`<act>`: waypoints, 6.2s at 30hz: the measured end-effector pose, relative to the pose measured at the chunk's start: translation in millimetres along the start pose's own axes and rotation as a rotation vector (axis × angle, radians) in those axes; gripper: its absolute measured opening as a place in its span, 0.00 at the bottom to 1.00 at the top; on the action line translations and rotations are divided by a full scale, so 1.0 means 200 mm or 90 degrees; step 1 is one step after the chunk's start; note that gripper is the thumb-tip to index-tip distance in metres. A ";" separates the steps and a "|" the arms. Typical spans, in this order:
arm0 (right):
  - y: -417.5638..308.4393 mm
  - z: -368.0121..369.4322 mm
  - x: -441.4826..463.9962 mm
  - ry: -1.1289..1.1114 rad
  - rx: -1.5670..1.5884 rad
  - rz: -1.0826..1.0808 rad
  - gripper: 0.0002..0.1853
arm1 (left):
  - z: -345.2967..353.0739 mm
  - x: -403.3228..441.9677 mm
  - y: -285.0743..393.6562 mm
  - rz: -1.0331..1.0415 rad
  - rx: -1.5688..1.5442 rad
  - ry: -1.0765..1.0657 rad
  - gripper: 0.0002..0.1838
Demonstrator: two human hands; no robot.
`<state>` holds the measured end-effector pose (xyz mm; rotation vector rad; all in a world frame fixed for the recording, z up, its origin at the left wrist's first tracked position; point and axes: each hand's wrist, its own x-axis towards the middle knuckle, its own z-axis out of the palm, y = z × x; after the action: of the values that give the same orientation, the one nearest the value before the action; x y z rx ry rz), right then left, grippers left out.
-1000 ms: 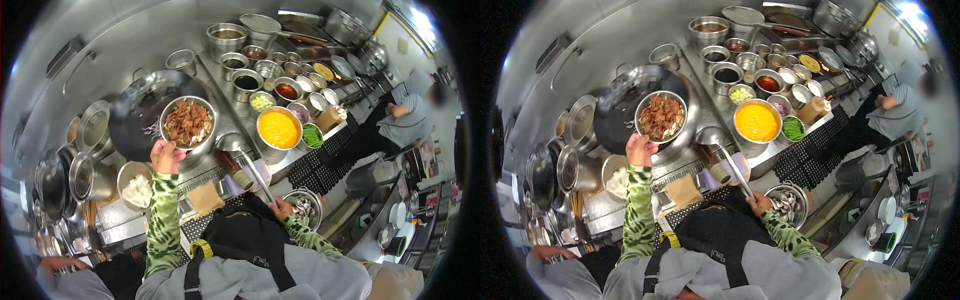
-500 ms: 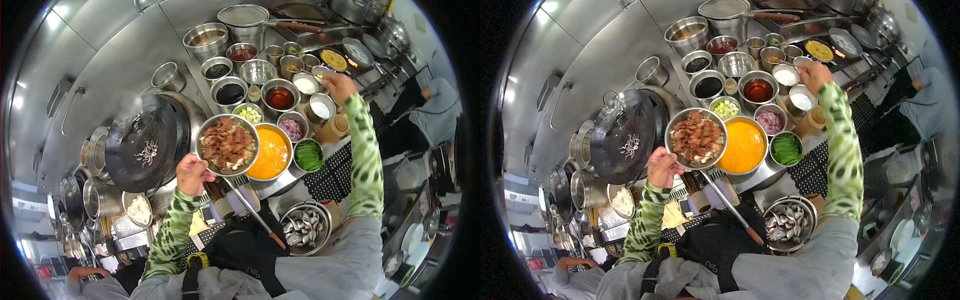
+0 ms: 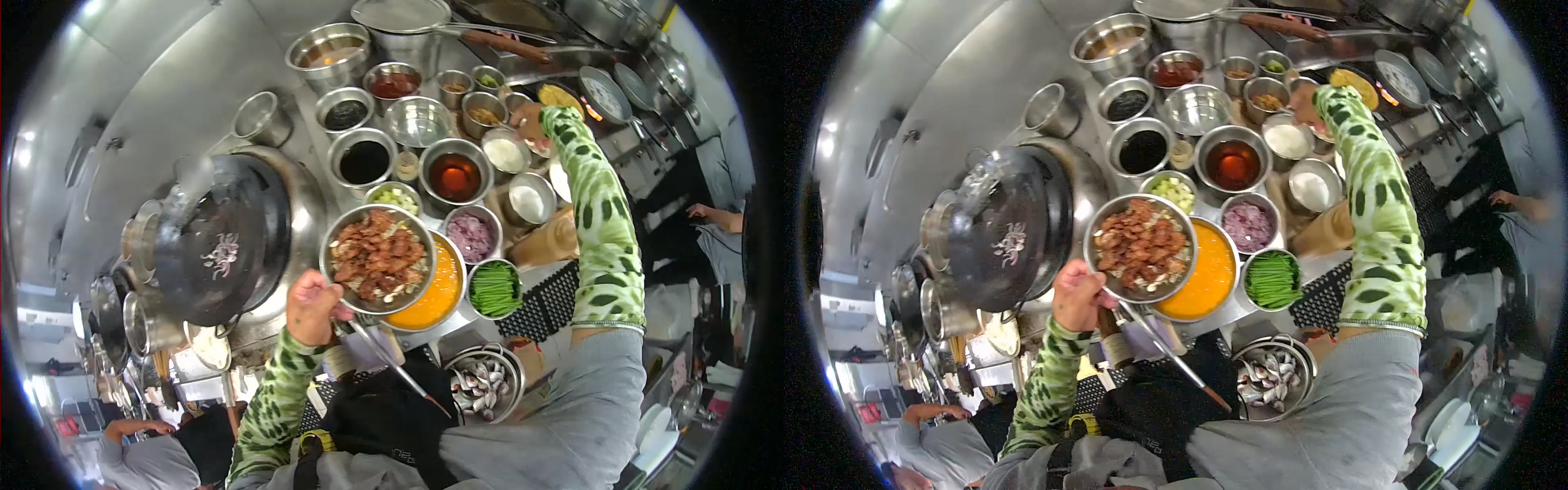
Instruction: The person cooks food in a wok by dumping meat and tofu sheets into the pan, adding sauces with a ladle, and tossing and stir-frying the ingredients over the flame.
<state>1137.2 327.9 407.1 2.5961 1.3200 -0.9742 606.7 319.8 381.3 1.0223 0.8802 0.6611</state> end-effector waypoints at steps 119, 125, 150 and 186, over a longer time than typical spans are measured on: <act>0.49 0.48 -0.18 0.418 0.461 0.010 0.19 | 0.71 0.64 -0.26 -0.077 0.045 -0.111 0.04; 0.44 0.48 -0.18 0.237 0.725 0.113 0.16 | 0.66 0.65 -0.23 -0.073 0.039 -0.097 0.04; 0.88 0.64 -0.41 0.409 0.163 0.235 0.28 | 0.44 0.44 -0.07 -0.089 -0.115 -0.094 0.06; -0.80 2.53 -1.80 0.297 0.240 -0.061 0.21 | -1.98 -0.04 0.58 0.325 0.009 0.354 0.07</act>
<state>607.2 8.2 242.3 3.2231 1.4877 -0.7074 253.5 531.6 392.7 1.1030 1.1073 1.4193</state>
